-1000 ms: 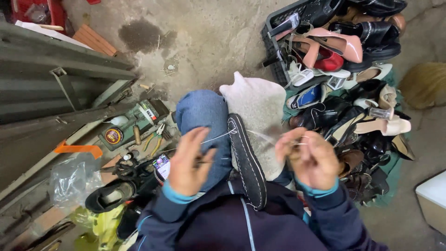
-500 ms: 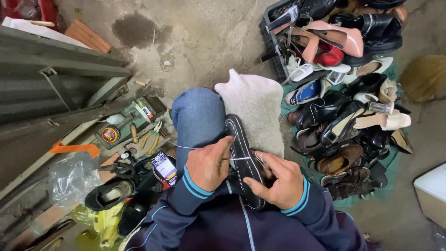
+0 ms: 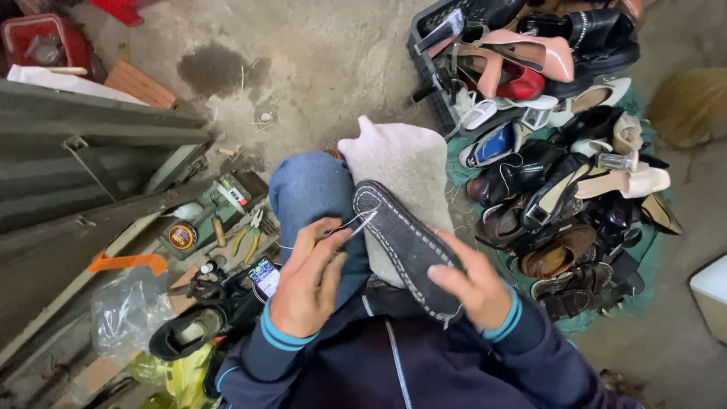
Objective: Hand-stitching a shoe sole to the upper part of a shoe using a needle and thread.
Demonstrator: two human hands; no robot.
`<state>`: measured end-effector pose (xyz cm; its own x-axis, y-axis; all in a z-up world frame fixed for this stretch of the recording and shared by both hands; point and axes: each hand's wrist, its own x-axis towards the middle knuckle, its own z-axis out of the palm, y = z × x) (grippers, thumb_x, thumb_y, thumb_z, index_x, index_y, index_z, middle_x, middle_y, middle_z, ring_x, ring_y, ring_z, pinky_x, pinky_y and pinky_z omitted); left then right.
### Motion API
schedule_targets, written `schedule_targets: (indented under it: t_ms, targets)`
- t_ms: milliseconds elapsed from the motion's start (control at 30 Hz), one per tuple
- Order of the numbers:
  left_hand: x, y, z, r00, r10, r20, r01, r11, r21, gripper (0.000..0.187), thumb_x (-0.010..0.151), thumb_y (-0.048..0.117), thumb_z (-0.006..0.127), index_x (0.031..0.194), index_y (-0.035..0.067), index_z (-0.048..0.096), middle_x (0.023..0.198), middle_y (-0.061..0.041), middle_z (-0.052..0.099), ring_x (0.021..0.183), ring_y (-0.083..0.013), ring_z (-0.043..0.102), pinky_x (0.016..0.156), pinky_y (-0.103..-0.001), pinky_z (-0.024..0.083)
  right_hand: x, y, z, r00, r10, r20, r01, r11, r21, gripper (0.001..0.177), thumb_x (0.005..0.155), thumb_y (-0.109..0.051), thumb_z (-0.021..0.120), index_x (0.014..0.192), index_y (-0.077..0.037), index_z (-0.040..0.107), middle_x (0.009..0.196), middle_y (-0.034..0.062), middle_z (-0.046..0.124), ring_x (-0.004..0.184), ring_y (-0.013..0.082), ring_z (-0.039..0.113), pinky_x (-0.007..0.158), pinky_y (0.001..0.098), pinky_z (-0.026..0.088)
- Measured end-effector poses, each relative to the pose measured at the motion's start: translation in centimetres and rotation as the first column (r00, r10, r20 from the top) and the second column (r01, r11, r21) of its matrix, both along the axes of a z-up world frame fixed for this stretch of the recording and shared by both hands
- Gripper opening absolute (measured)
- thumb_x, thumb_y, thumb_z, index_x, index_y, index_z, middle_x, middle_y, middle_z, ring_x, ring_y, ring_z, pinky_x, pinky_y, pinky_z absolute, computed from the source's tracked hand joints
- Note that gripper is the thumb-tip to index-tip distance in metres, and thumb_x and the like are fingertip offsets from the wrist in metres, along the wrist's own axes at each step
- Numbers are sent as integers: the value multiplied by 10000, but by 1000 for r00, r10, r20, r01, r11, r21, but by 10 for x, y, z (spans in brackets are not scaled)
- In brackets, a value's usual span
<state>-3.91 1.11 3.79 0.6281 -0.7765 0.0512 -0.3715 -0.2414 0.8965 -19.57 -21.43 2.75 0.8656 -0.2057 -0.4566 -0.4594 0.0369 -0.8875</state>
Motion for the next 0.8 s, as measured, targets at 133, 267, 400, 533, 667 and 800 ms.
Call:
schedule_targets:
  t_ms: [133, 267, 400, 533, 667, 800]
  targets:
    - [1, 9, 7, 1000, 14, -12, -14, 999, 45, 421, 1047, 83, 558, 1462, 16, 524, 1027, -81, 639, 784, -176, 631, 753, -293, 529, 0, -33, -23, 999, -36, -40, 46, 960, 277, 554, 859, -255, 611, 1346, 9, 626, 1133, 115, 739, 933, 234, 717, 828, 352, 594]
    - [-7, 6, -5, 998, 16, 61, -24, 992, 122, 389, 1047, 107, 559, 1436, 111, 587, 932, -4, 568, 608, -155, 466, 546, -293, 457, -2, -38, -35, 1000, 3, 12, -6, 960, 280, 572, 879, -225, 591, 1403, 4, 588, 1270, 119, 715, 1092, 254, 702, 966, 381, 559]
    - [-7, -6, -12, 992, 57, 109, -71, 988, 136, 318, 1014, 136, 608, 1322, 149, 689, 904, -20, 646, 579, -221, 599, 535, -342, 518, -6, -31, -48, 992, -122, 31, 106, 945, 309, 577, 837, -159, 632, 1378, 42, 610, 1196, 194, 730, 1045, 258, 706, 900, 418, 578]
    - [-5, -16, -19, 987, 93, 129, -112, 982, 150, 298, 977, 141, 640, 1253, 152, 751, 854, -60, 697, 555, -325, 667, 508, -388, 536, -8, -31, -52, 976, -213, 48, 190, 935, 300, 560, 804, -100, 685, 1336, 72, 657, 1113, 243, 759, 1004, 238, 676, 872, 446, 581]
    - [-4, -17, -26, 987, 79, 140, -103, 980, 169, 299, 991, 164, 621, 1261, 178, 748, 853, -41, 680, 574, -311, 672, 521, -381, 540, -3, -26, -40, 975, -212, 60, 184, 933, 310, 557, 804, -100, 681, 1334, 68, 657, 1111, 223, 760, 1006, 217, 679, 869, 431, 585]
    - [-4, -18, -25, 987, 75, 139, -100, 979, 180, 301, 988, 159, 620, 1259, 179, 752, 842, -40, 673, 570, -307, 666, 522, -373, 538, -6, -28, -45, 976, -205, 76, 173, 937, 304, 543, 815, -90, 674, 1333, 72, 656, 1111, 244, 762, 1005, 229, 679, 856, 437, 586]
